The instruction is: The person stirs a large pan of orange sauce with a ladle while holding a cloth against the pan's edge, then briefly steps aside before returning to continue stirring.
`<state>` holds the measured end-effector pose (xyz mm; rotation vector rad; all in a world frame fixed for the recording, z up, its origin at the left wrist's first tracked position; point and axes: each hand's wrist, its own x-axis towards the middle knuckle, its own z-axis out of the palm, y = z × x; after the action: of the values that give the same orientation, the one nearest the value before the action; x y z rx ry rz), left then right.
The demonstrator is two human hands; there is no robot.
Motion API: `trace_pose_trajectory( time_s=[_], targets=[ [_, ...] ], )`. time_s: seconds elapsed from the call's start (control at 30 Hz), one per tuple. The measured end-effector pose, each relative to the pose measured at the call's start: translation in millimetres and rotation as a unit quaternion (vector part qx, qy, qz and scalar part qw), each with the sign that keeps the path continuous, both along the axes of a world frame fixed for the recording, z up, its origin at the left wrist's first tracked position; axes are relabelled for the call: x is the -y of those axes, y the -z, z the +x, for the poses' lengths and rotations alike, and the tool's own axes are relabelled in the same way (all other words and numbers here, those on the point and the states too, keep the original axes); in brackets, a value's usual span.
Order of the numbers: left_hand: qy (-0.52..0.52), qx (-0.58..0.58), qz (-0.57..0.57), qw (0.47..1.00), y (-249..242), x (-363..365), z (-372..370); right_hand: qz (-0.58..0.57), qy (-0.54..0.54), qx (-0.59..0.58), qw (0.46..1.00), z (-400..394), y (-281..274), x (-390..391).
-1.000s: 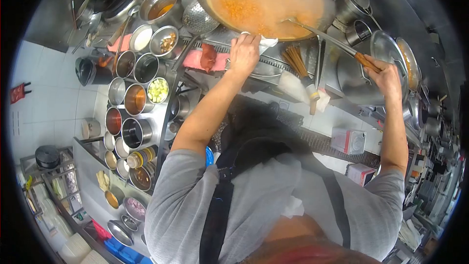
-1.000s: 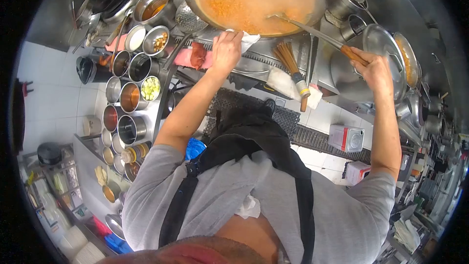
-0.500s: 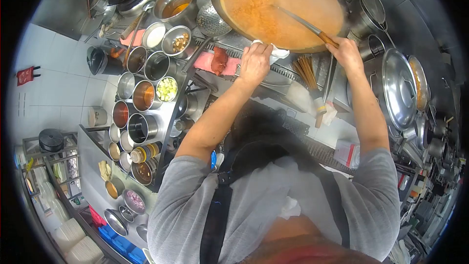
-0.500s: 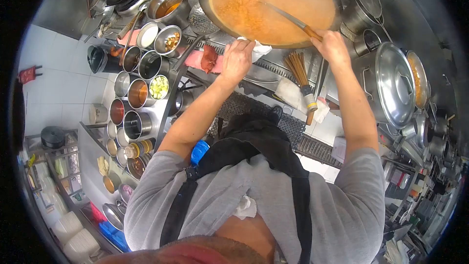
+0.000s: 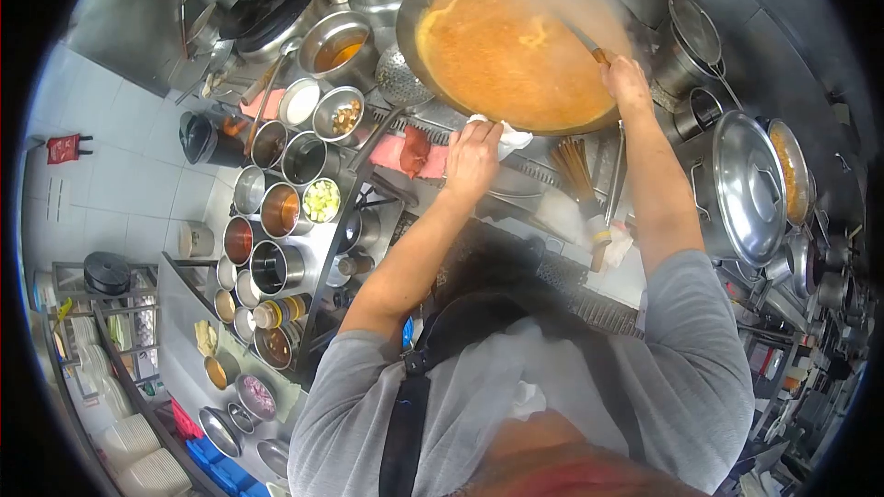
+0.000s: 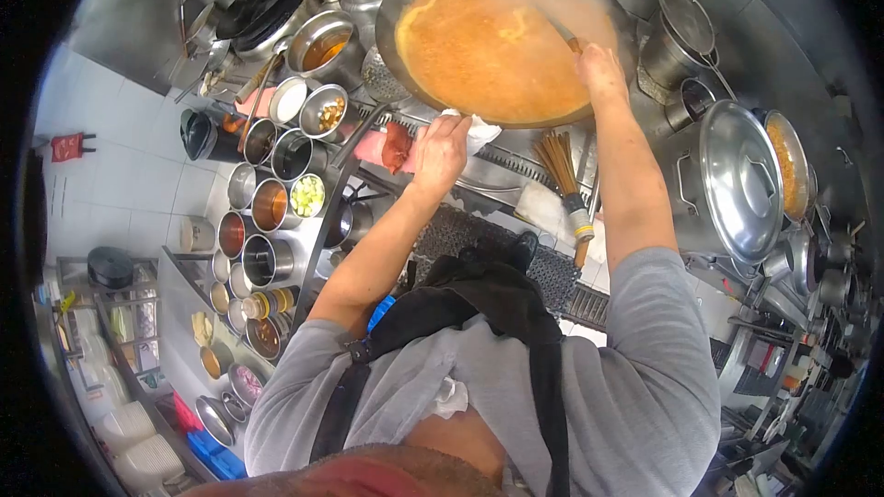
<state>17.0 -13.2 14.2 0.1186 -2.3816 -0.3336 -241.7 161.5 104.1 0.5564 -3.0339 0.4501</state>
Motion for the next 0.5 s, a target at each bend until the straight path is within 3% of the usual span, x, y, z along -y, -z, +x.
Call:
trace_pose_trajectory(
  time_s=[0.13, 0.27, 0.5],
  targets=[
    [-0.008, 0.013, 0.004, 1.000, -1, -1, -1, 0.007, 0.039, -0.013, 0.999, 15, -33, -41],
    [-0.009, 0.004, 0.003, 1.000, 5, -1, -2, -0.032, 0.010, -0.072, 0.997, 11, -39, -101],
    [-0.019, 0.031, -0.001, 0.999, 4, -1, -1, -0.010, -0.015, -0.056, 0.998, 69, -112, -177]
  ],
)
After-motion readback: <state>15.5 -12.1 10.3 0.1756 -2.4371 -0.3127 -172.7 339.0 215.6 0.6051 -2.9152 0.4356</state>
